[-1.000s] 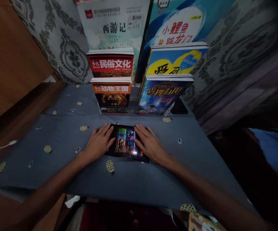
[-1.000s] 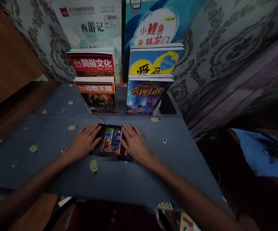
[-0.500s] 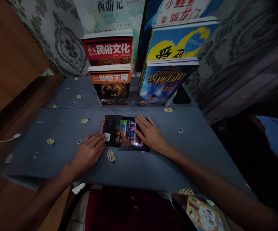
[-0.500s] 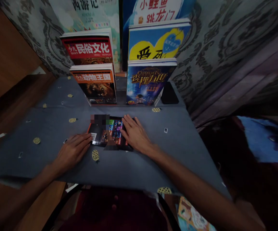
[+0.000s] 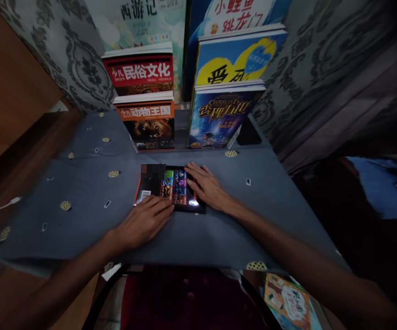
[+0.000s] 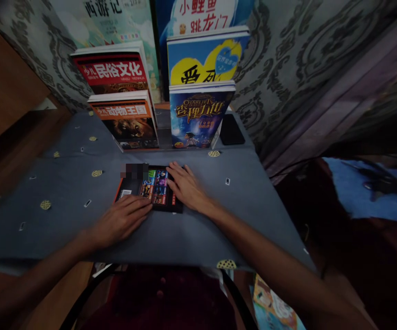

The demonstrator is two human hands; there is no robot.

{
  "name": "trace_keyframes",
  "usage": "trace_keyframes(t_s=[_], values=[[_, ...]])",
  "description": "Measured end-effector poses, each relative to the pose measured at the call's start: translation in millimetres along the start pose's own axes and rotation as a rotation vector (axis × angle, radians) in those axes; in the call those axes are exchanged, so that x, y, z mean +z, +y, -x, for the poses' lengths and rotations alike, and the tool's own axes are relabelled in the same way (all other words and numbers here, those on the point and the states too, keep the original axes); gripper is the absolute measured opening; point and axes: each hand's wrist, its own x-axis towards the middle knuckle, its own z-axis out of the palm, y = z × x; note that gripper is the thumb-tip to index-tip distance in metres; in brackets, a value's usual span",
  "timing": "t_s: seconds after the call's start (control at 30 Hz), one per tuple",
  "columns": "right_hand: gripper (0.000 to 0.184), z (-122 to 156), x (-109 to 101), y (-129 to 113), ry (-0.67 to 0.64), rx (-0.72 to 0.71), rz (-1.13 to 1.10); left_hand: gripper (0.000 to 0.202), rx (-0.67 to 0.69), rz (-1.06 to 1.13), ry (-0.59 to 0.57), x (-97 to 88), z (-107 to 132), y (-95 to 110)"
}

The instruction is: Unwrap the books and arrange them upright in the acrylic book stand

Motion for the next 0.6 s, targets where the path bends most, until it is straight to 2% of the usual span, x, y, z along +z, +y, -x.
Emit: trace_keyframes(t_s=[0.1,0.33,0.43,0.6], values=[[0.052,1.0,-0.1,-1.4,-0.004,-0.007,0.016,0.031,-0.020,0.021,-0.053,3.0,-14.5,-14.2],[0.052,2.6,-1.2,-7.4,0.006,-0.030,0.086,0.039,-0.188,0.007,-0.107,21.9,-41.4,-63.4],[0.049,7.6,-2.9,-14.4,-0.015,-0.065,0.119,0.040,-0.229,-0.002,-0.115,25.9,-44.6,-70.3],[0.052,24.8,-5.9,-28.6,-0.070,-0.193,0.140,0.041,-0.263,-0.015,-0.115,26.7,-42.8,-68.0]])
